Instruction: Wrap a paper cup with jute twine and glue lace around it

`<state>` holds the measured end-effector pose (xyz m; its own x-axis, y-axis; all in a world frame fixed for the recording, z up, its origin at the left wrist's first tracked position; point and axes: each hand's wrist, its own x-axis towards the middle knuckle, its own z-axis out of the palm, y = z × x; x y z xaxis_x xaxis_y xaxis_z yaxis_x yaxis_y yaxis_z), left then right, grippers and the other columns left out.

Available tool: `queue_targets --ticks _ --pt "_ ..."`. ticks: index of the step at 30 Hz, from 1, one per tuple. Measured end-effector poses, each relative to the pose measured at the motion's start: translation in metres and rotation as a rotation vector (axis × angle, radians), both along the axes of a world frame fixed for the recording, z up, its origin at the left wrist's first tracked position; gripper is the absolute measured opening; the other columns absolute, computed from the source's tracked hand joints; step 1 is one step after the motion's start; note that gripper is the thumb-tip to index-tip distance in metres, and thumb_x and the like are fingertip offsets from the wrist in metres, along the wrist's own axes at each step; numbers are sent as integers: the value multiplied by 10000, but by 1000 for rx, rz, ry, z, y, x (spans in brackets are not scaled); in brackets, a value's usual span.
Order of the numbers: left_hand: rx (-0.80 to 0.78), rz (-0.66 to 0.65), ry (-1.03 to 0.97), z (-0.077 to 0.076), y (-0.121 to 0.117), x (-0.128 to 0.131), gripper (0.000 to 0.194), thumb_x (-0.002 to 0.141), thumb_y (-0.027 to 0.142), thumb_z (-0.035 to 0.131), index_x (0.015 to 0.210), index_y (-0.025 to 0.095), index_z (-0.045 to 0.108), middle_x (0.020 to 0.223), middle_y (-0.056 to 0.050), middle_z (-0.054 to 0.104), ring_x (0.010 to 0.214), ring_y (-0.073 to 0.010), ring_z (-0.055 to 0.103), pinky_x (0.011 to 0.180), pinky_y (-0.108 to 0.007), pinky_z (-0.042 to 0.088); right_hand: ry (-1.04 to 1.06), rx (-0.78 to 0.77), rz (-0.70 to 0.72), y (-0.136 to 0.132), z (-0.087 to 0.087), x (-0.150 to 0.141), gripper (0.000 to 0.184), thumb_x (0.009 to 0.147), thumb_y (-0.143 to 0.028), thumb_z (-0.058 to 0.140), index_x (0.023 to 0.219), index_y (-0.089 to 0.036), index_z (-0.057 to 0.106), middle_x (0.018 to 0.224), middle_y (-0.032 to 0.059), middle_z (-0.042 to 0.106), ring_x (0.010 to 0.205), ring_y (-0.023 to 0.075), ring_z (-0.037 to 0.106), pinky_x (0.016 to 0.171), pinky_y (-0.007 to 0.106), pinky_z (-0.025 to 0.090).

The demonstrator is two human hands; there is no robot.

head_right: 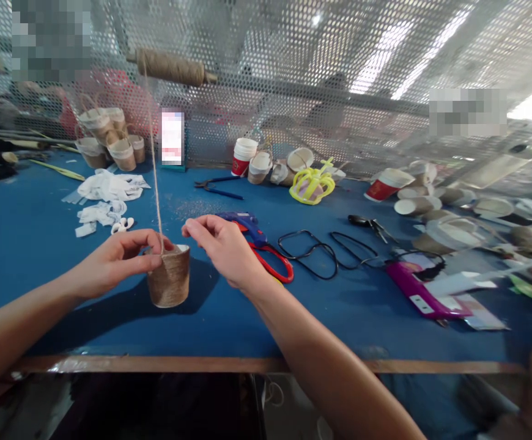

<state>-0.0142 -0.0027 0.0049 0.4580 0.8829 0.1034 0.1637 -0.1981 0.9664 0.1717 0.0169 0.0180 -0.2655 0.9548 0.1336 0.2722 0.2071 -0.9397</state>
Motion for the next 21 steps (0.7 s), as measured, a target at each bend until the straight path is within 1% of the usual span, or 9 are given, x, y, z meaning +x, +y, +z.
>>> queue_targets --ticks 3,6,8,10,13,16,21 --pt "-38 -8 -57 -3 1 -2 112 733 239 555 669 163 503 807 -28 583 816 -170 538 717 -289 400 -53 -4 89 14 11 -4 264 838 -363 511 770 -142 639 711 14 595 546 78 410 478 215 324" --pt "-81 -14 -107 -5 2 -3 120 725 242 578 666 161 511 802 -27 583 802 -167 536 717 -290 391 -33 -25 200 28 22 -18 281 843 -361 512 756 -130 644 703 17 604 518 64 400 440 200 305" --pt "-100 -16 -132 -6 2 -3 119 717 232 591 656 162 517 793 -27 588 826 -174 537 729 -294 389 36 -67 269 35 26 -30 237 832 -322 538 738 -127 635 721 16 615 497 50 395 424 189 304" --pt "-112 -12 -153 -7 3 -4 112 710 221 602 652 164 525 778 -23 589 859 -182 536 750 -300 385 125 -127 305 39 28 -40 141 810 -239 568 741 -128 621 702 -1 608 473 36 395 411 178 305" --pt "-126 10 -170 -7 4 -4 110 698 210 611 643 165 528 768 -21 591 889 -189 532 770 -306 382 219 -183 284 37 28 -42 51 784 -149 573 744 -128 598 615 -37 568 453 28 425 412 167 326" --pt "-129 21 -171 -7 5 -4 112 696 209 610 635 163 528 772 -24 600 894 -191 535 770 -308 387 237 -181 242 27 28 -29 44 765 -164 591 739 -128 591 595 -42 567 468 32 473 442 171 372" --pt "-118 32 -161 -6 5 -5 128 709 243 610 653 158 531 806 -29 612 823 -171 548 741 -302 397 181 -137 172 4 24 -4 79 715 -187 642 753 -137 594 624 -36 582 497 45 497 475 195 403"
